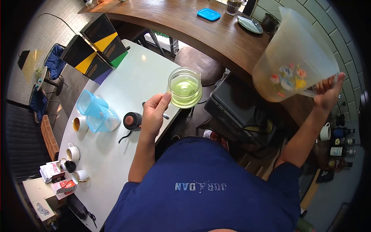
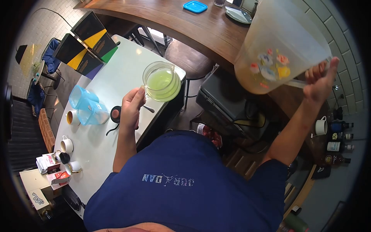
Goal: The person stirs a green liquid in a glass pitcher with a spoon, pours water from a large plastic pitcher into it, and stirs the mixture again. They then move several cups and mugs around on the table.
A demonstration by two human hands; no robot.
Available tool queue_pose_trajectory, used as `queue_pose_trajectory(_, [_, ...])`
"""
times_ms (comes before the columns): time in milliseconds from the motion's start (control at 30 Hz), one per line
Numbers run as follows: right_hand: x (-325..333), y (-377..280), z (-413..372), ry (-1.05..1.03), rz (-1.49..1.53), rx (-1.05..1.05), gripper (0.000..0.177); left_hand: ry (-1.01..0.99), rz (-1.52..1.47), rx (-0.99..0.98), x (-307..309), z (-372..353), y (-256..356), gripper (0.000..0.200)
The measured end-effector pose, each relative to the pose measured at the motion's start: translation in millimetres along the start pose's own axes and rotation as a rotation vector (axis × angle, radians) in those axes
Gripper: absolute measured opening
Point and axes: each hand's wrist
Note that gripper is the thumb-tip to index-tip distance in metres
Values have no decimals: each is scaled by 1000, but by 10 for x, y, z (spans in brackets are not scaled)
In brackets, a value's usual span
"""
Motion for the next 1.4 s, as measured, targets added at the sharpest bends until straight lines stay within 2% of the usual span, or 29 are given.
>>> queue_pose_trajectory(133, [289, -15, -140, -107, -34, -67, 47, -39, 34, 27, -72, 41, -8, 30])
queue_pose_trajectory(200, [348, 29, -204, 176, -94, -43, 46, -42, 44, 28, -137, 76, 25, 29])
queue_pose_trajectory(233, [464, 67, -178, 170, -77, -20, 60, -56, 49, 27, -162, 82, 43, 30])
queue_pose_trajectory(267, [575, 87, -164, 167, -84, -19, 60, -71, 55, 26, -188, 90, 55, 31])
queue_pose_trajectory(333, [810, 113, -145, -159, -51, -29, 63, -75, 63, 35, -247, 95, 61, 31])
queue_pose_trajectory(400, [962, 142, -107, -154, -63, -29, 67, -88, 74, 42, -285, 109, 53, 31])
queue_pose_trajectory(467, [1094, 138, -113, -366, -54, -66, 67, -114, 79, 81, -301, 103, 37, 32])
queue_pose_trajectory(533, [1282, 145, -58, -317, -93, -87, 66, -131, 105, 78, -313, 105, -15, 33])
queue_pose_trajectory(700, [1215, 138, -184, -300, -196, -62, 63, -140, 119, 114, -368, 105, -15, 34])
queue_pose_trajectory(767, [1328, 154, -140, -407, -271, -76, 61, -134, 124, 65, -362, 107, -90, 34])
queue_pose_trajectory(800, [1124, 127, -255, -410, -271, -78, 61, -131, 124, 66, -368, 108, -88, 34])
queue_pose_trajectory(867, [752, 82, -503, -369, -339, 28, 46, -126, 143, 44, -386, 101, -76, 35])
queue_pose_trajectory(1000, [789, 133, -536, -384, -350, 16, 45, -119, 151, 44, -380, 90, -139, 37])
queue_pose_trajectory(1067, [757, 115, -568, -488, -413, -14, 45, -124, 141, 29, -389, 82, -150, 37])
queue_pose_trajectory(1133, [691, 67, -602, -502, -434, -8, 45, -115, 132, 30, -413, 76, -140, 37])
queue_pose_trajectory(1200, [756, 19, -555, -705, -451, -112, 37, -108, 121, 33, -414, 63, -154, 37])
queue_pose_trajectory(1400, [473, 4, -672, -687, -525, -49, 44, -116, 110, 85, -414, 59, -262, 37])
Point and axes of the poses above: each hand's wrist, its own z-axis towards the middle knuckle, its own x-axis out of the back of the hand, y = z × x, and after that the axes turned 4 degrees about -x, right-handed
